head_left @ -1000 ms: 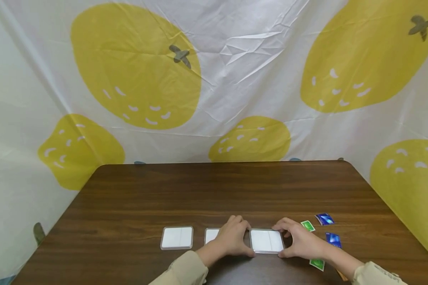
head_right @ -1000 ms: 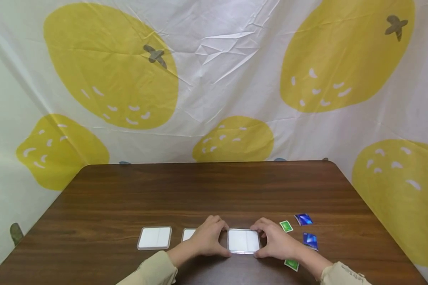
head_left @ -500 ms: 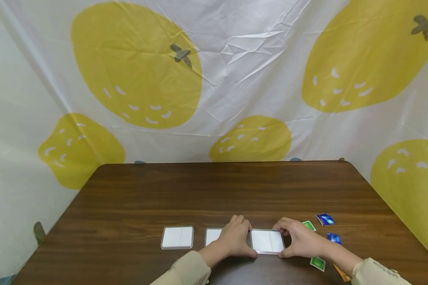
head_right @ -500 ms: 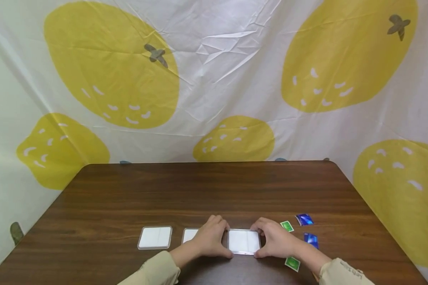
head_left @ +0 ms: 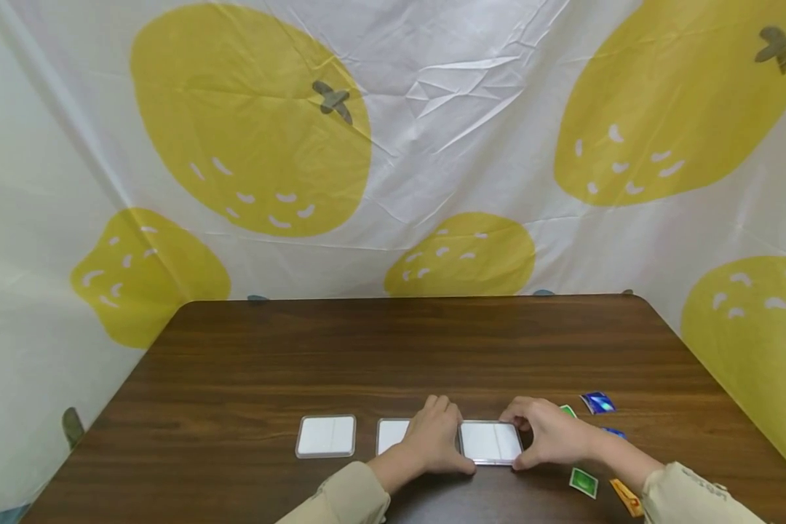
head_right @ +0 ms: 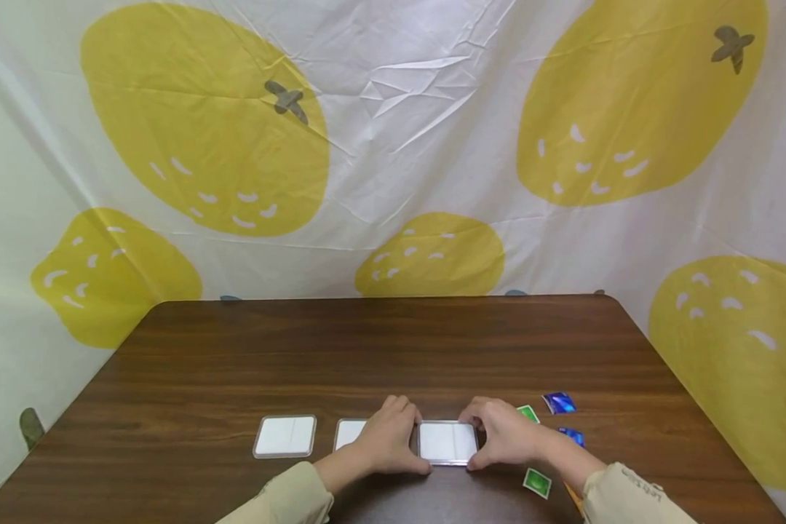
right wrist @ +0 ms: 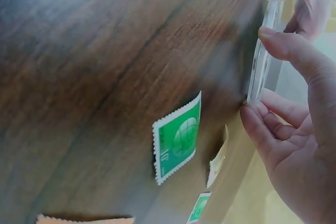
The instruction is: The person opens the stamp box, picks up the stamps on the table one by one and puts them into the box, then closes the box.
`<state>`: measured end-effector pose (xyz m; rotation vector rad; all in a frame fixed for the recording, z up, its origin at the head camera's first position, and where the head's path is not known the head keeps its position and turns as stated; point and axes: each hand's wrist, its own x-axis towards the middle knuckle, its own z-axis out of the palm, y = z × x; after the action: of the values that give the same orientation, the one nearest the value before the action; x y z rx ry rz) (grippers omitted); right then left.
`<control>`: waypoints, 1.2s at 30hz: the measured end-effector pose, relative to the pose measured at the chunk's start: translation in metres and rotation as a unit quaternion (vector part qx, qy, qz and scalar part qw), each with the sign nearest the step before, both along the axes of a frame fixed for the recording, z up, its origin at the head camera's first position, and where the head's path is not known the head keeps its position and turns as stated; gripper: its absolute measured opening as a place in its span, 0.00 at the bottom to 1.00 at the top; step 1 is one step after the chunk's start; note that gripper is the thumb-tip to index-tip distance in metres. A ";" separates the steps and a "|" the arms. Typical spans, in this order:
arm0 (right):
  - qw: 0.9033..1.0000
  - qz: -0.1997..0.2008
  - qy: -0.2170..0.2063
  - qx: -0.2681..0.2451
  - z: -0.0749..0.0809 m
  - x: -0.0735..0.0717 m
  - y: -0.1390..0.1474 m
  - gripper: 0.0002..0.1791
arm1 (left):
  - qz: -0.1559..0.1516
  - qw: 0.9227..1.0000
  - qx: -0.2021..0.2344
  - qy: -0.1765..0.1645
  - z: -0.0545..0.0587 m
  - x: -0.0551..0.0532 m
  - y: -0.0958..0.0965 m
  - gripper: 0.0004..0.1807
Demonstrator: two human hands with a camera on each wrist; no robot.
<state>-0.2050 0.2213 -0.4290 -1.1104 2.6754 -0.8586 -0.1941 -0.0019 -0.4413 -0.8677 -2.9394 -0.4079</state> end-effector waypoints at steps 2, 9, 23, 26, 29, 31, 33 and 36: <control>1.000 0.008 0.004 0.001 0.001 -0.001 0.000 0.27 | 0.002 1.000 -0.002 0.003 0.000 0.000 0.000 0.29; 1.000 0.015 -0.014 0.006 0.005 -0.002 -0.002 0.26 | 0.003 1.000 -0.012 0.013 0.000 0.000 0.000 0.29; 1.000 -0.006 -0.007 -0.016 -0.003 0.004 -0.001 0.27 | 0.012 1.000 -0.018 0.000 0.002 -0.002 0.000 0.28; 1.000 -0.010 -0.005 -0.016 -0.003 0.004 -0.003 0.26 | 0.013 1.000 -0.023 0.006 0.002 -0.002 0.000 0.28; 1.000 -0.010 0.000 -0.012 -0.002 0.005 -0.003 0.27 | 0.013 1.000 -0.026 0.009 0.002 -0.001 0.000 0.28; 1.000 -0.012 0.001 -0.009 -0.002 0.006 -0.003 0.27 | 0.011 1.000 -0.027 0.009 0.002 -0.001 0.000 0.28; 1.000 -0.014 -0.004 -0.006 -0.002 0.006 -0.003 0.27 | 0.010 1.000 -0.029 0.008 0.003 -0.001 0.001 0.28; 1.000 -0.021 -0.015 -0.004 -0.002 0.006 -0.003 0.27 | 0.009 0.999 -0.033 0.005 0.004 -0.001 0.001 0.28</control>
<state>-0.1990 0.2183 -0.4310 -1.0401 2.6822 -0.8870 -0.1947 -0.0013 -0.4371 -0.8467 -2.9651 -0.3056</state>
